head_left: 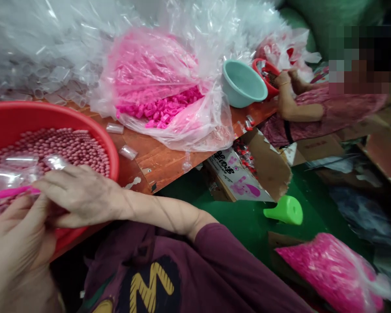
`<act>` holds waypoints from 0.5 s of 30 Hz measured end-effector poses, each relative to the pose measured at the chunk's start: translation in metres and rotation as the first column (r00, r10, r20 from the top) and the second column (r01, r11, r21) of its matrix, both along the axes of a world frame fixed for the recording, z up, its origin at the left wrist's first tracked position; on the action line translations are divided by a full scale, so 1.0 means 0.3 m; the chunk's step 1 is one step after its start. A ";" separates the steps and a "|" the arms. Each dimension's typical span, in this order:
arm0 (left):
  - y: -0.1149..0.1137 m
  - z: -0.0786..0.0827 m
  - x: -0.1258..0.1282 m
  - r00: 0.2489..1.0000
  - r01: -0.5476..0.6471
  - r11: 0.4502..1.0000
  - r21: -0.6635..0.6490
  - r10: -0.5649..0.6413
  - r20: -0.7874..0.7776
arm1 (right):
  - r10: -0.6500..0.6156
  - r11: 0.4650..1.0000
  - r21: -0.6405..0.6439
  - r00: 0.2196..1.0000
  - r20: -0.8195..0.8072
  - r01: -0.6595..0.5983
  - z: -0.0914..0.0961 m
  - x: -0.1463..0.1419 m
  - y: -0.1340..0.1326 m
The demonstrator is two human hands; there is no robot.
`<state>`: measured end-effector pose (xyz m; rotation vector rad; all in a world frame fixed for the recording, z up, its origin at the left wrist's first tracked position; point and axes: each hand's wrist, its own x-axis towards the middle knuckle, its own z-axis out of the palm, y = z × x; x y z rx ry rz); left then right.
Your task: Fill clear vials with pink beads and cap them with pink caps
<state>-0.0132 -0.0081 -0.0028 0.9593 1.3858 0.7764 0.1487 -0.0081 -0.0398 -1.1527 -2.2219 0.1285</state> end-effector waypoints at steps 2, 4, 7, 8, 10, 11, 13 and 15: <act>-0.018 0.015 0.017 0.999 0.001 1.000 0.029 -0.002 0.038 | 0.004 0.998 -0.058 0.997 -0.073 -0.009 0.008 -0.001 -0.026; -0.044 0.035 0.039 0.988 -0.036 0.995 0.090 0.022 0.154 | -0.048 0.991 -0.126 0.992 -0.118 0.033 0.024 -0.006 -0.057; -0.026 0.024 0.068 0.964 -0.062 0.981 0.186 0.010 0.266 | -0.112 0.989 -0.116 0.972 -0.205 0.090 0.012 -0.002 -0.047; -0.003 0.010 0.068 0.961 -0.047 0.979 0.198 -0.010 0.275 | -0.132 0.991 -0.068 0.964 -0.229 0.119 -0.003 -0.003 -0.026; 0.042 -0.014 0.056 0.961 -0.023 0.978 0.206 -0.035 0.273 | -0.136 0.989 0.020 0.965 -0.224 0.144 -0.030 -0.012 0.016; 0.056 -0.019 0.050 0.966 -0.019 0.979 0.202 -0.035 0.258 | -0.154 0.986 0.033 0.966 -0.207 0.164 -0.037 -0.019 0.028; 0.063 -0.013 0.045 0.967 -0.016 0.985 0.172 -0.028 0.252 | -0.181 0.980 0.055 0.973 -0.141 0.190 -0.034 -0.027 0.028; 0.056 0.005 0.047 0.963 -0.019 0.990 0.143 -0.021 0.268 | -0.194 0.976 0.081 0.977 -0.086 0.201 -0.021 -0.029 0.014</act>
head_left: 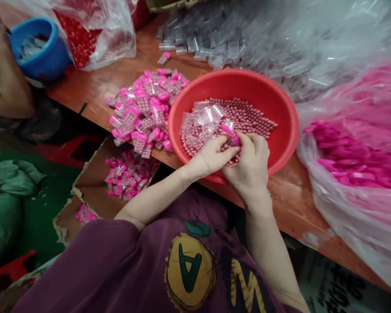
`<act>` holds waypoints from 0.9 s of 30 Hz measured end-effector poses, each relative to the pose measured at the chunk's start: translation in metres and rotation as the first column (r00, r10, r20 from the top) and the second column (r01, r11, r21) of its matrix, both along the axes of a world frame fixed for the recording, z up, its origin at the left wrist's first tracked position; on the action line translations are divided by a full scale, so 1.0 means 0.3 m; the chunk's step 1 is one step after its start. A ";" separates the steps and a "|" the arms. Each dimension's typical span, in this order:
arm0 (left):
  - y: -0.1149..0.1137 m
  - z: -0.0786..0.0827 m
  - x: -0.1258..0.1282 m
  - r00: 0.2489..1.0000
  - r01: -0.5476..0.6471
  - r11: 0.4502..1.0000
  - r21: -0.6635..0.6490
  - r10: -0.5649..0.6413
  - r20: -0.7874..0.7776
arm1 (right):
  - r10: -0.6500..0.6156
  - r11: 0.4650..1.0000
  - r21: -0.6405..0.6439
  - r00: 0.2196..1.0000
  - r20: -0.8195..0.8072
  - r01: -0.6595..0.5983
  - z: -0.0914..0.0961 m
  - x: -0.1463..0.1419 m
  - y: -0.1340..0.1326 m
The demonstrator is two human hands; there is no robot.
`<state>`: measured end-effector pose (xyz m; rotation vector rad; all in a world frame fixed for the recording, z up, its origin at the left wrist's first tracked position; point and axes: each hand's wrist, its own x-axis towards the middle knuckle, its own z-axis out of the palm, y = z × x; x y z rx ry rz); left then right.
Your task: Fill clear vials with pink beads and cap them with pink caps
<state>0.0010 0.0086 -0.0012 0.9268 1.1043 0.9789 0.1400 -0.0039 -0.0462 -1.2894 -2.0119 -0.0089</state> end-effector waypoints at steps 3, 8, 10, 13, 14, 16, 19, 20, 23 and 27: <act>-0.006 0.015 0.005 1.000 0.011 1.000 -0.018 -0.011 0.027 | 0.003 0.998 0.055 0.999 0.041 -0.005 0.008 0.007 -0.003; 0.003 0.000 0.011 0.999 0.040 0.999 -0.008 -0.040 0.035 | -0.009 0.994 0.109 0.997 0.081 0.000 -0.009 0.022 0.021; 0.004 -0.006 0.014 0.999 0.043 0.999 -0.007 -0.043 0.030 | -0.007 0.996 0.090 0.997 0.083 -0.001 -0.009 0.021 0.019; 0.003 -0.008 0.015 0.998 -0.004 1.000 -0.001 0.004 0.065 | 0.033 0.999 0.001 0.998 0.052 -0.033 0.003 0.026 0.015; 0.002 -0.008 0.012 0.995 -0.022 1.000 0.001 0.022 0.097 | 0.053 0.998 -0.037 0.998 0.023 -0.052 0.008 0.034 0.017; -0.003 -0.004 0.000 0.983 -0.037 0.999 0.001 0.036 0.181 | 0.107 0.987 -0.108 0.990 -0.088 -0.116 0.015 0.059 0.031; -0.017 0.006 -0.032 0.958 0.069 0.998 0.008 -0.068 0.279 | 0.207 0.933 -0.190 0.886 -0.415 -0.307 0.026 0.101 0.061; -0.023 0.009 -0.044 0.946 0.136 0.990 0.025 -0.137 0.295 | 0.213 0.896 -0.228 0.819 -0.532 -0.381 0.032 0.110 0.069; -0.032 0.019 -0.066 0.882 0.352 0.932 0.090 -0.362 0.301 | 0.067 0.750 -0.405 0.669 -0.740 -0.523 0.060 0.109 0.071; -0.028 0.022 -0.060 0.849 0.407 0.910 0.076 -0.408 0.335 | 0.003 0.763 -0.389 0.605 -0.796 -0.516 0.085 0.092 0.043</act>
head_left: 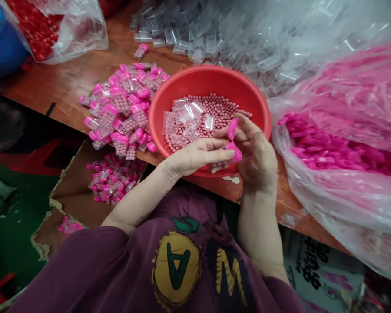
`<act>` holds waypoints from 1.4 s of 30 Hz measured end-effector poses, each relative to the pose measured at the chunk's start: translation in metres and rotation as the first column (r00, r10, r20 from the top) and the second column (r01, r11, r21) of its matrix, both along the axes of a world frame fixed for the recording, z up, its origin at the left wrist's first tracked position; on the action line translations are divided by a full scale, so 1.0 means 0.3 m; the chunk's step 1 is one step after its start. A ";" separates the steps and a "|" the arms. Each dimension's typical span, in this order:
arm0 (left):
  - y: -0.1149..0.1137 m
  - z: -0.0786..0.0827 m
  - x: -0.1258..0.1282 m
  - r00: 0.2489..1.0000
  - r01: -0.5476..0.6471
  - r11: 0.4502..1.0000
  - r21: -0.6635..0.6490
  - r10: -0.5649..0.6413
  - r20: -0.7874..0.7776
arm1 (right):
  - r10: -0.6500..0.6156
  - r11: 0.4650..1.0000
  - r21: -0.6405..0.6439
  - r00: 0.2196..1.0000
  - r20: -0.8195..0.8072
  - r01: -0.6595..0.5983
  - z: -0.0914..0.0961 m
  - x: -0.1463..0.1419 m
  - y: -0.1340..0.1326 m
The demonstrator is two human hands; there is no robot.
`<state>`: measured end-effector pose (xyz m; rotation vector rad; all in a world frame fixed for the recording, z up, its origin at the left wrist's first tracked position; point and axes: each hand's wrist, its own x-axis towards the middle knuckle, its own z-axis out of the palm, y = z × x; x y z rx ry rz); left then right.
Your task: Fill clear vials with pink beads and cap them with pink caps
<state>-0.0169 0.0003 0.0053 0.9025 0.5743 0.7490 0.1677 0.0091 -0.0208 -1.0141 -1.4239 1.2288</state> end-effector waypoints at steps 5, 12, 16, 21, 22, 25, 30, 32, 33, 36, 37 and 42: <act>0.010 0.001 0.016 0.984 -0.173 0.971 -0.165 0.178 0.018 | -0.052 0.960 0.278 0.995 0.083 0.027 -0.035 0.010 -0.027; 0.011 -0.003 0.012 0.931 -0.353 0.905 -0.237 0.364 0.002 | -0.342 0.816 0.577 0.778 0.528 -0.032 -0.072 -0.048 -0.026; 0.008 -0.004 0.015 0.949 -0.313 0.936 -0.163 0.314 -0.021 | -0.562 0.659 0.751 0.689 0.458 0.037 -0.082 -0.072 -0.035; -0.001 0.008 0.046 0.922 -0.383 0.917 -0.116 0.372 -0.105 | -0.552 0.680 0.725 0.725 0.411 0.106 -0.084 -0.066 -0.061; -0.005 0.008 0.053 0.892 -0.445 0.892 -0.078 0.434 -0.126 | -0.547 0.699 0.706 0.719 0.428 0.112 -0.085 -0.064 -0.064; -0.020 -0.006 0.069 0.806 -0.534 0.827 0.175 0.561 -0.190 | -0.591 0.716 0.683 0.645 0.485 0.144 -0.086 -0.066 -0.064; -0.019 -0.059 0.067 0.731 -0.468 0.749 0.469 0.626 -0.271 | -0.578 0.766 0.630 0.567 0.587 0.128 -0.085 -0.085 -0.044; -0.009 -0.071 0.058 0.790 -0.450 0.796 0.406 0.567 -0.235 | -0.588 0.738 0.666 0.589 0.555 0.110 -0.090 -0.089 -0.034; -0.004 -0.073 0.052 0.827 -0.430 0.826 0.364 0.522 -0.209 | -0.589 0.726 0.680 0.602 0.539 0.102 -0.095 -0.090 -0.030; 0.003 -0.061 0.037 0.900 -0.361 0.899 0.248 0.405 -0.161 | -0.555 0.743 0.665 0.623 0.552 0.072 -0.104 -0.088 -0.021; 0.003 -0.054 0.033 0.908 -0.349 0.913 0.211 0.385 -0.163 | -0.547 0.757 0.650 0.612 0.572 0.069 -0.103 -0.088 -0.020; 0.001 -0.027 0.032 0.907 -0.372 0.921 0.115 0.387 -0.164 | -0.543 0.791 0.607 0.543 0.640 0.076 -0.084 -0.096 -0.025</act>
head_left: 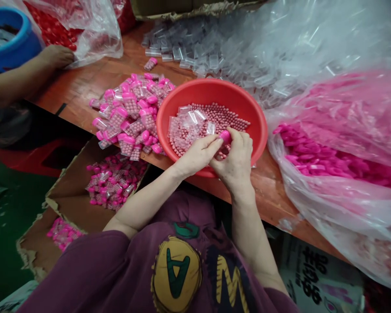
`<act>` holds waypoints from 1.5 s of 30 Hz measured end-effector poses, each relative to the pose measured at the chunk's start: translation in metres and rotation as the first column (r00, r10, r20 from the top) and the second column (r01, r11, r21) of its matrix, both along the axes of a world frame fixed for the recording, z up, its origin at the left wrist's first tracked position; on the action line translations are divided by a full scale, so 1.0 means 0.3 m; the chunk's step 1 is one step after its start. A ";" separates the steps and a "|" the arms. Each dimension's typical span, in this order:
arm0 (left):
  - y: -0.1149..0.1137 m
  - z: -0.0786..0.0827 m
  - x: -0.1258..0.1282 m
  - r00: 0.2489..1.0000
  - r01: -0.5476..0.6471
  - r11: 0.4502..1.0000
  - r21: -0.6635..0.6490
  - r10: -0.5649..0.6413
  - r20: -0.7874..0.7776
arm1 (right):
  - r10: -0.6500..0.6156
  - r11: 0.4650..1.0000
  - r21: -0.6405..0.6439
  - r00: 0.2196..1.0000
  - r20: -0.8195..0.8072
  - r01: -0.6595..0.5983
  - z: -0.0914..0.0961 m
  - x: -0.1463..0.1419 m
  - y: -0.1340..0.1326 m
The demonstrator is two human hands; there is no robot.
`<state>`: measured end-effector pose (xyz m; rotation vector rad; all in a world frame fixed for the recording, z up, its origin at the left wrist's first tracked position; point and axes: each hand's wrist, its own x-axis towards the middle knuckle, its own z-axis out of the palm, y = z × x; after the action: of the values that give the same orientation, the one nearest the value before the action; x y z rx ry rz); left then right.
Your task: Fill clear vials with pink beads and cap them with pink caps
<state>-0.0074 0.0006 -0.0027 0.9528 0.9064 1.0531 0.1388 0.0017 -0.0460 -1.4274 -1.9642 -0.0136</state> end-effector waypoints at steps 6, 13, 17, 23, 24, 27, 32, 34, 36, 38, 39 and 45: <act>0.001 0.007 0.013 0.999 -0.007 1.000 0.013 0.008 -0.052 | 0.061 0.994 0.089 0.997 -0.051 -0.056 -0.008 0.010 -0.007; 0.023 0.026 0.008 0.989 0.042 0.997 -0.058 -0.049 -0.138 | 0.041 0.997 0.067 0.997 0.063 -0.046 0.022 0.028 0.016; -0.036 0.043 0.009 0.988 0.042 0.998 -0.046 -0.049 -0.148 | 0.078 0.994 -0.082 0.985 0.156 -0.066 0.080 0.011 -0.046; -0.035 0.001 -0.013 0.956 0.054 0.986 -0.156 -0.096 -0.276 | 0.164 0.969 -0.216 0.962 0.219 -0.116 0.063 0.023 -0.022; -0.031 -0.010 -0.019 0.958 0.015 0.991 -0.134 -0.053 -0.280 | 0.150 0.972 -0.210 0.966 0.211 -0.105 0.055 0.022 -0.019; -0.015 -0.047 -0.030 0.963 -0.039 0.995 -0.094 0.013 -0.268 | 0.117 0.977 -0.195 0.982 0.146 -0.087 0.036 0.007 -0.023; -0.007 -0.044 0.017 0.972 -0.049 0.991 -0.124 0.018 -0.235 | 0.127 0.950 -0.290 0.991 0.038 -0.111 0.071 0.006 -0.046; -0.020 -0.008 0.048 0.984 -0.099 0.990 -0.096 0.083 -0.158 | 0.144 0.936 -0.327 0.989 0.020 -0.130 0.097 0.016 -0.055; -0.018 0.023 0.074 0.990 -0.095 0.995 -0.038 0.090 -0.111 | 0.159 0.951 -0.268 0.987 0.008 -0.150 0.104 0.029 -0.044; 0.008 0.034 0.079 0.970 -0.199 0.980 -0.013 0.195 -0.147 | 0.173 0.972 -0.168 0.985 0.030 -0.165 0.084 0.033 -0.010; 0.025 0.032 0.072 0.957 -0.239 0.971 0.001 0.236 -0.171 | 0.158 0.984 -0.086 0.987 0.038 -0.154 0.066 0.029 0.012; 0.064 -0.016 0.002 0.963 -0.051 0.984 0.173 0.094 -0.254 | 0.083 0.961 0.271 0.994 -0.071 -0.061 -0.021 0.003 0.082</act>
<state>-0.0067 0.0199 -0.0075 1.2258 1.0902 1.0935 0.1396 0.0264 -0.0524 -1.1621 -1.8654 -0.1798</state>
